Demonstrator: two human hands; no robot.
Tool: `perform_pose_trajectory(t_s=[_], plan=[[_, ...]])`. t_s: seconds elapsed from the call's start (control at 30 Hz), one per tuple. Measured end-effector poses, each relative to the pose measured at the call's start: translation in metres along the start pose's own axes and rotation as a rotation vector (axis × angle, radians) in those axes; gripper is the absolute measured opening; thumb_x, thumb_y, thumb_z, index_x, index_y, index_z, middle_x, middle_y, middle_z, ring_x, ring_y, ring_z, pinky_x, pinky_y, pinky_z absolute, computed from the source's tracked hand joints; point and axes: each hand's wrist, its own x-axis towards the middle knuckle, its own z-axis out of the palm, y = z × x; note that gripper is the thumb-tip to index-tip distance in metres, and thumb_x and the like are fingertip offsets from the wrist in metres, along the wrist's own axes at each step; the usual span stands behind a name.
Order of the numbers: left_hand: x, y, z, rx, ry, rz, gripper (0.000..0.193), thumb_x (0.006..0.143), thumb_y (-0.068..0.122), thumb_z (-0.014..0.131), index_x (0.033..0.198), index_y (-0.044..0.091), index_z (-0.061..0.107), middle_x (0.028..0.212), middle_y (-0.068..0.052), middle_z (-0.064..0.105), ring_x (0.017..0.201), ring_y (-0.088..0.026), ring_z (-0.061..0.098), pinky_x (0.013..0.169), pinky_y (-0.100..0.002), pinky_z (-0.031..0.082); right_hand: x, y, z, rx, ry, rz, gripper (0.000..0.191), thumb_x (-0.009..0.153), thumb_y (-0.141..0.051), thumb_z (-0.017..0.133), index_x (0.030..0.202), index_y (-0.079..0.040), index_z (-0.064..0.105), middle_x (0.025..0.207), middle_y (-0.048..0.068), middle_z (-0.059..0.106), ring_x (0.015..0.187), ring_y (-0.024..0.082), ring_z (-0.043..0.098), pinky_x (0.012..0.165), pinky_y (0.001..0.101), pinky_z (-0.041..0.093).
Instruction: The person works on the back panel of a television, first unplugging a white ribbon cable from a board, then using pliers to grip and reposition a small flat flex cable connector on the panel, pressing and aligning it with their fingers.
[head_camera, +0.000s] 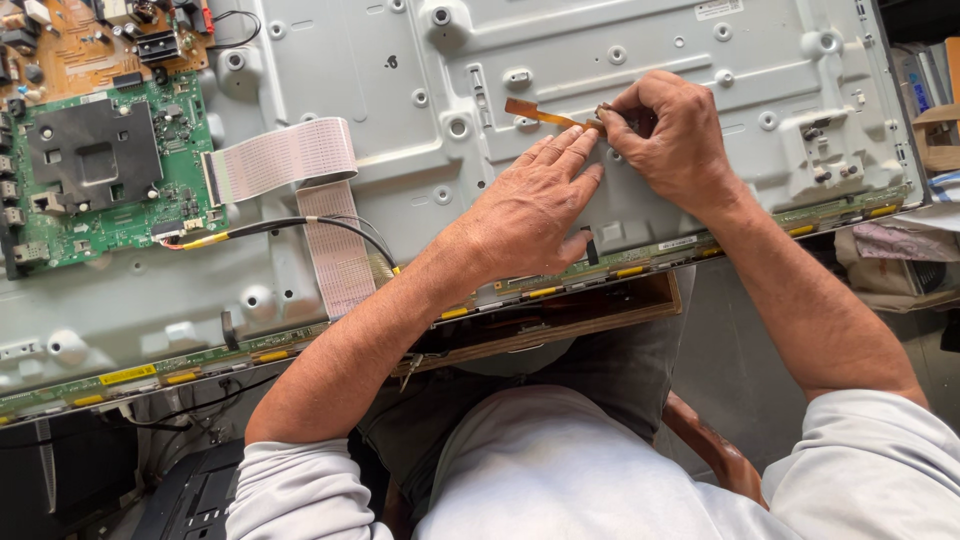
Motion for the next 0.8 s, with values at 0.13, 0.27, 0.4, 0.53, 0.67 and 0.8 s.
perform_pose_trajectory(t_s=[0.13,0.27,0.4,0.53,0.67,0.8], plan=[[0.0003,0.0000,-0.0002,0.006,0.020,0.009,0.071,0.083,0.033,0.073,0.136,-0.009,0.052,0.156,-0.033,0.031,0.149,-0.042,0.027,0.123,-0.050,0.023,0.0001,0.0008,0.0009,0.004,-0.006,-0.003,0.013,0.101,-0.008,0.078,0.095,0.002,0.071,0.086,0.007,0.066,0.070,0.011,0.061,0.061,0.0281,0.050],[-0.0005,-0.0004,-0.0003,-0.003,0.021,0.010,0.070,0.083,0.033,0.073,0.135,-0.008,0.053,0.156,-0.033,0.032,0.149,-0.042,0.028,0.124,-0.051,0.024,0.0007,0.0014,0.0007,0.013,-0.006,-0.001,0.014,0.099,-0.008,0.078,0.095,0.003,0.071,0.086,0.007,0.066,0.070,0.011,0.061,0.061,0.0287,0.050],[-0.0004,0.0000,-0.0002,-0.008,0.028,0.014,0.070,0.083,0.033,0.073,0.135,-0.009,0.053,0.155,-0.033,0.033,0.149,-0.042,0.028,0.123,-0.051,0.024,0.0006,0.0004,0.0001,-0.006,-0.012,0.000,0.014,0.099,-0.009,0.078,0.095,0.003,0.071,0.086,0.007,0.066,0.070,0.011,0.062,0.061,0.0287,0.050],[-0.0006,-0.0006,-0.0006,0.003,0.024,0.015,0.069,0.083,0.033,0.073,0.134,-0.009,0.053,0.155,-0.034,0.033,0.148,-0.043,0.028,0.123,-0.052,0.024,0.0023,-0.0004,-0.0008,0.024,-0.036,0.001,0.013,0.099,-0.008,0.078,0.096,0.002,0.072,0.086,0.006,0.066,0.070,0.011,0.061,0.062,0.0282,0.050],[0.0005,-0.0006,0.0003,0.004,0.028,0.019,0.070,0.082,0.033,0.073,0.134,-0.009,0.053,0.155,-0.033,0.033,0.149,-0.042,0.029,0.123,-0.051,0.024,0.0020,0.0000,-0.0003,-0.029,0.007,0.011,0.012,0.100,-0.008,0.078,0.096,0.002,0.072,0.086,0.007,0.066,0.068,0.012,0.059,0.060,0.0290,0.048],[-0.0003,-0.0018,0.0002,0.006,0.029,0.012,0.069,0.083,0.033,0.072,0.135,-0.009,0.054,0.155,-0.033,0.033,0.149,-0.042,0.029,0.123,-0.051,0.024,0.0025,0.0016,-0.0007,0.048,-0.026,0.016,0.014,0.100,-0.009,0.078,0.094,0.002,0.071,0.085,0.006,0.066,0.069,0.009,0.061,0.060,0.0279,0.049]])
